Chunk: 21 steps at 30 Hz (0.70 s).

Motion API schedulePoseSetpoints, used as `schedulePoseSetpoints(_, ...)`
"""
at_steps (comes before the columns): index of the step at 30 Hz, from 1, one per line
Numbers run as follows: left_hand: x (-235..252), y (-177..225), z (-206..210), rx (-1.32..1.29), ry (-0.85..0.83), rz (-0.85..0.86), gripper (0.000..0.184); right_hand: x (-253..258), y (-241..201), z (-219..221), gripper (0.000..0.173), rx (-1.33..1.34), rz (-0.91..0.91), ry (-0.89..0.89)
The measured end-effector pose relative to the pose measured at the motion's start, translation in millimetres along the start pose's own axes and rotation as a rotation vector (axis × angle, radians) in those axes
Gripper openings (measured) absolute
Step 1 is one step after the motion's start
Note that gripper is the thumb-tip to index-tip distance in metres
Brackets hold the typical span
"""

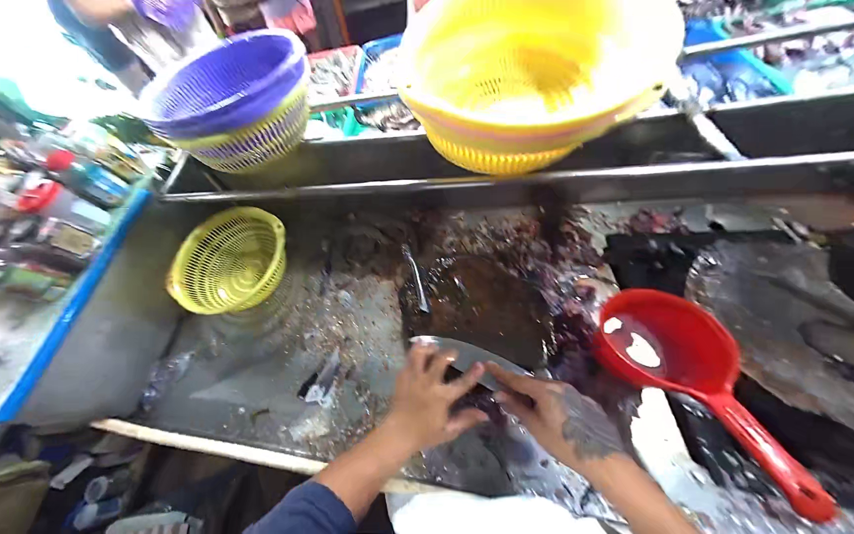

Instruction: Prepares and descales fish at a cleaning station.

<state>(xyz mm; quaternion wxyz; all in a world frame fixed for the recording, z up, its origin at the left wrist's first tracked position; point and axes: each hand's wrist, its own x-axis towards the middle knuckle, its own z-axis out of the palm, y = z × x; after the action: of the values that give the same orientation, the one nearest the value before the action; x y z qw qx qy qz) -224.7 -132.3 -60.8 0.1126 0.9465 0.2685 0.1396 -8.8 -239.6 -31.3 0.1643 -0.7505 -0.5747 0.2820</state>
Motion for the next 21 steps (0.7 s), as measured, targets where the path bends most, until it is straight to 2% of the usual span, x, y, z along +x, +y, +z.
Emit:
schedulePoseSetpoints(2,33,31,9,-0.071,-0.071,0.077,0.062,-20,31,-22,0.041,0.065,-0.010,0.087)
schedulePoseSetpoints(5,64,59,19,-0.149,-0.119,0.180,0.057,-41,52,-60,0.048,0.150,0.042,-0.004)
schedulePoseSetpoints(7,46,46,18,-0.151,-0.067,0.137,0.055,-33,43,-51,0.049,0.183,0.016,-0.070)
schedulePoseSetpoints(11,-24,-21,7,-0.016,0.156,0.028,0.054,0,-13,7,0.045,0.130,-0.125,-0.101)
schedulePoseSetpoints(13,-23,-29,9,0.031,0.168,0.049,0.055,5,-12,15,0.043,0.095,-0.123,-0.060)
schedulePoseSetpoints(14,-12,-19,11,0.039,0.138,0.066,0.056,2,-3,4,0.044,0.088,-0.083,-0.085)
schedulePoseSetpoints(19,58,61,33,-0.122,-0.047,0.187,0.055,-44,68,-49,0.043,0.190,0.063,0.059)
schedulePoseSetpoints(21,53,62,39,-0.111,-0.014,0.156,0.055,-44,71,-42,0.041,0.223,0.064,0.082)
